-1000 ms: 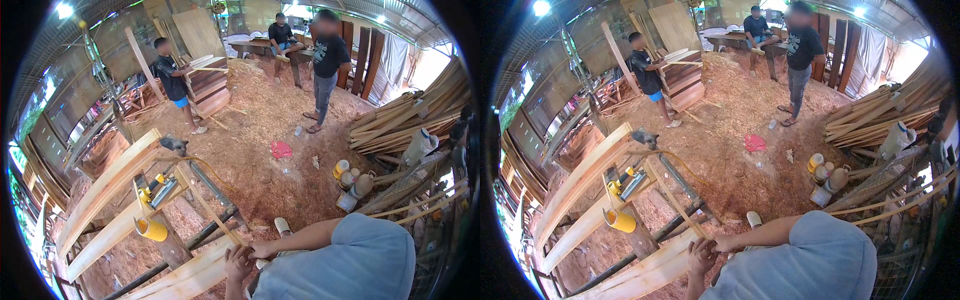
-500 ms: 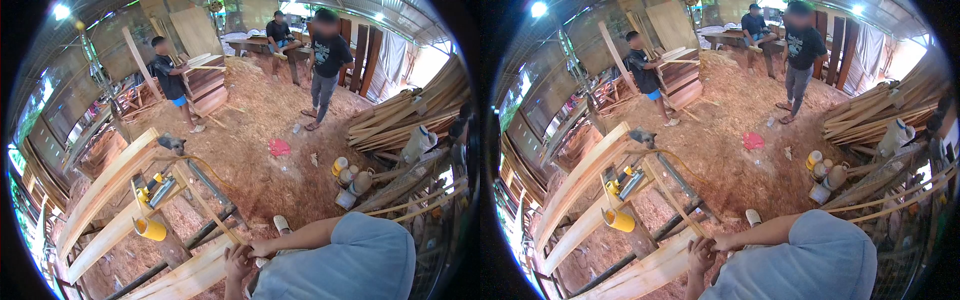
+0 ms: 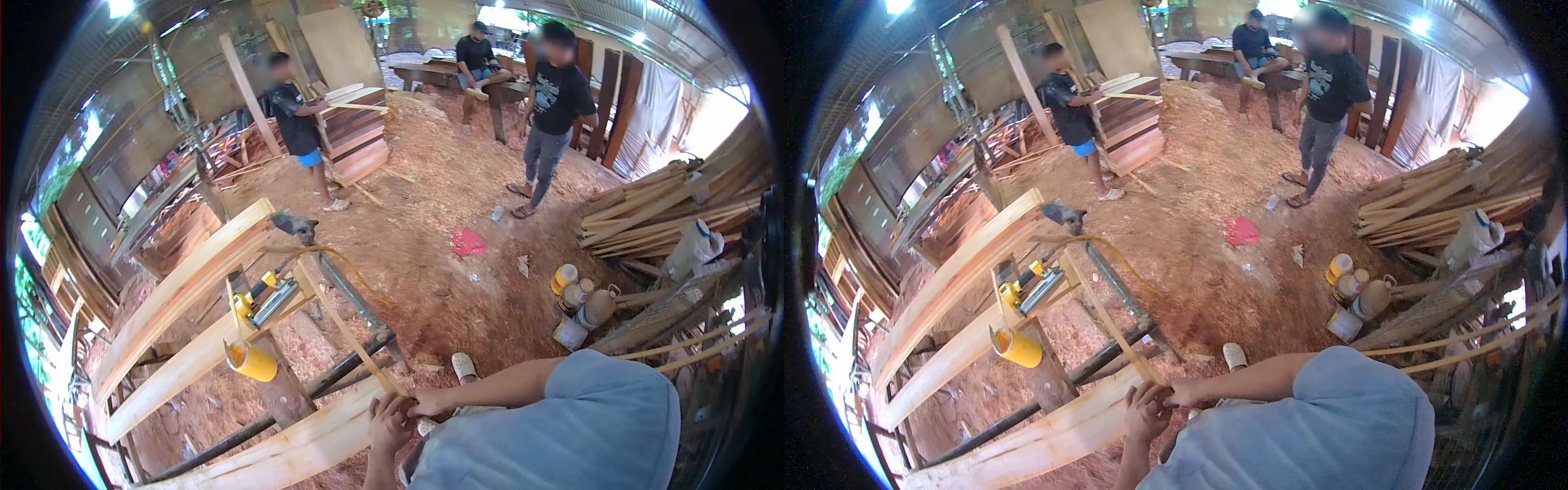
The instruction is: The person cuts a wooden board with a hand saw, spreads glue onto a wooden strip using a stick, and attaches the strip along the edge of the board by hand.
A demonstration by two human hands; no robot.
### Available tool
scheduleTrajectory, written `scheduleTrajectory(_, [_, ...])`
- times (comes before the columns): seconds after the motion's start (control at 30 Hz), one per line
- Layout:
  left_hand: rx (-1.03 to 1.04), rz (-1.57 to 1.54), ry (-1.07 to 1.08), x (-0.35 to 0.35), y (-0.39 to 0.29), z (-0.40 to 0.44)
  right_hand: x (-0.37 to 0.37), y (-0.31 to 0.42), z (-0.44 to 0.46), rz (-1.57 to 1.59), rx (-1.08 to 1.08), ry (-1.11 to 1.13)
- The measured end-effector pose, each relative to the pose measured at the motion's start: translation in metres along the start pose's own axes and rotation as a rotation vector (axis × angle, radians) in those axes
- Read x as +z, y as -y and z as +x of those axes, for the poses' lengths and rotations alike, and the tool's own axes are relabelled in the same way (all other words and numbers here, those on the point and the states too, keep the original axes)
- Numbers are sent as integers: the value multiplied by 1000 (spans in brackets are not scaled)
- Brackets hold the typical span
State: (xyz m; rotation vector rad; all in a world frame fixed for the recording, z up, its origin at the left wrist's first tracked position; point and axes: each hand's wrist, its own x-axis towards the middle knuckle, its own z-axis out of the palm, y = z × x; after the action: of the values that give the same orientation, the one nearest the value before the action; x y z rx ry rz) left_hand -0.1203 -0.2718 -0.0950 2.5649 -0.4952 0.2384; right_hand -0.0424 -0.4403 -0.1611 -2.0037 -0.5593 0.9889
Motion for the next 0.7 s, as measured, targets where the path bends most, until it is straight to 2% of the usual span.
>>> scheduleTrajectory(0.07, [-29,-11,-6,-5,-2,2,6,-10,7,183,-42,35])
scheduleTrajectory(0.2, [-35,12,95,6,13,-9,-2,-14,5,128,82,58])
scheduleTrajectory(0.23, [-100,16,57,15,20,-13,-3,-19,2,84,70,119])
scheduleTrajectory(0.3, [-43,-38,82,27,27,-20,-7,-26,4,116,-74,114])
scheduleTrajectory(0.33, [-26,0,158,11,23,-17,-6,-24,5,62,-95,205])
scheduleTrajectory(0.37, [-122,9,100,15,24,-21,-6,-20,0,229,-21,165])
scheduleTrajectory(0.4, [-80,-46,93,23,30,-23,-7,-15,-5,388,68,118])
scheduleTrajectory(0.43, [-26,-98,84,28,32,-24,-9,-4,-12,327,61,197])
scheduleTrajectory(0.47, [-93,-89,31,29,31,-23,-12,9,-20,425,176,137])
scheduleTrajectory(0.5, [-59,-98,35,29,31,-23,-13,16,-21,527,293,59])
scheduleTrajectory(0.53, [-13,-109,50,28,31,-23,-13,13,-18,490,288,99])
scheduleTrajectory(0.6, [-38,-94,45,15,24,-24,-14,8,-21,597,245,92])
scheduleTrajectory(0.7, [-50,-109,56,10,17,-23,-13,12,-18,543,207,89])
